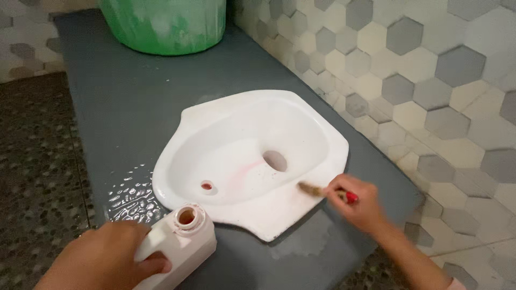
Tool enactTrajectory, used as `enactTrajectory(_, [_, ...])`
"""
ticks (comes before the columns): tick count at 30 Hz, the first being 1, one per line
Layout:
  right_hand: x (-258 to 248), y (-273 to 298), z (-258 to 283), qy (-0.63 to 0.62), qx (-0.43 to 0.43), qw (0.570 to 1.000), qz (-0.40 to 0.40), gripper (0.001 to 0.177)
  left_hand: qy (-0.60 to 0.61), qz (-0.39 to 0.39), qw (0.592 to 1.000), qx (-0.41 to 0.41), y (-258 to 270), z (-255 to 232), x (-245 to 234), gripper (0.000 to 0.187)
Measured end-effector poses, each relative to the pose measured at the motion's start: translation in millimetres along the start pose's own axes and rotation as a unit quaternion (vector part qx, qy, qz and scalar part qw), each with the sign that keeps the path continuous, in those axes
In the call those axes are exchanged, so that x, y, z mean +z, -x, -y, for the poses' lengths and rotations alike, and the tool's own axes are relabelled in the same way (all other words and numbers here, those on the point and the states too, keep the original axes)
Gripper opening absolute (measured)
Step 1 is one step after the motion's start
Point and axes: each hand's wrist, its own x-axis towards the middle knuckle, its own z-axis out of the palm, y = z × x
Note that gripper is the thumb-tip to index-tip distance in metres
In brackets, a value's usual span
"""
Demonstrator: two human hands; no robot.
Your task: The person applies a red liquid from a white bottle onto a white ceramic sink using a paintbrush, then scrubs the sink surface with a green sponge.
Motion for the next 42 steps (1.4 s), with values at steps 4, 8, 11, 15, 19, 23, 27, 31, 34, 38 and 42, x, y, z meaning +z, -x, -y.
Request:
enactTrajectory(4, [-2.1,1.8,5.1,0.029,0.02,0.999,-0.025,0.009,0.006,-0.018,1.0,0.013,6.5,3.5,1.8,0.049])
enactTrajectory(8, [8.9,19.5,21.5,-0.08,0.014,0.995,0.051,0.008,0.024,-0.045,0.998,0.038,4.5,8.1,7.2,0.048])
enactTrajectory(11, [2.4,23.0,17.1,-0.105,0.028,0.992,0.068,0.007,0.039,-0.05,0.998,0.026,6.5,8.7,9.3,0.055])
enactTrajectory(15, [-12.3,7.6,-6.3,0.033,-0.015,0.999,0.018,0.008,0.078,-0.077,0.994,0.026,15.7,8.9,7.6,0.047])
enactTrajectory(19, [-9.5,15.5,6.3,0.008,0.003,1.0,-0.021,0.009,0.075,-0.097,0.992,0.031,25.8,4.4,8.9,0.044])
enactTrajectory(23, [-0.8,25.4,18.9,-0.097,-0.027,0.995,0.028,0.008,0.089,-0.083,0.993,0.01,26.1,2.0,7.7,0.041])
enactTrajectory(27, [-5.9,15.7,1.2,-0.022,0.037,0.999,0.02,0.01,0.092,-0.149,0.983,0.057,27.6,7.6,14.8,0.043])
enactTrajectory(31, [-10.5,20.6,6.0,0.003,0.001,0.999,-0.034,0.009,0.103,-0.15,0.982,0.057,26.8,9.1,15.6,0.044])
enactTrajectory(34, [-4.8,30.4,12.7,-0.065,-0.015,0.998,0.005,0.008,0.125,-0.127,0.983,0.036,24.0,7.3,14.3,0.043])
enactTrajectory(38, [-9.3,29.2,1.9,-0.062,-0.006,0.998,0.031,0.01,0.089,-0.166,0.98,0.059,26.0,7.7,15.5,0.049])
enactTrajectory(42, [-26.8,21.7,-5.9,0.046,0.036,0.997,-0.055,0.008,0.109,-0.123,0.986,0.013,30.5,3.3,13.4,0.044])
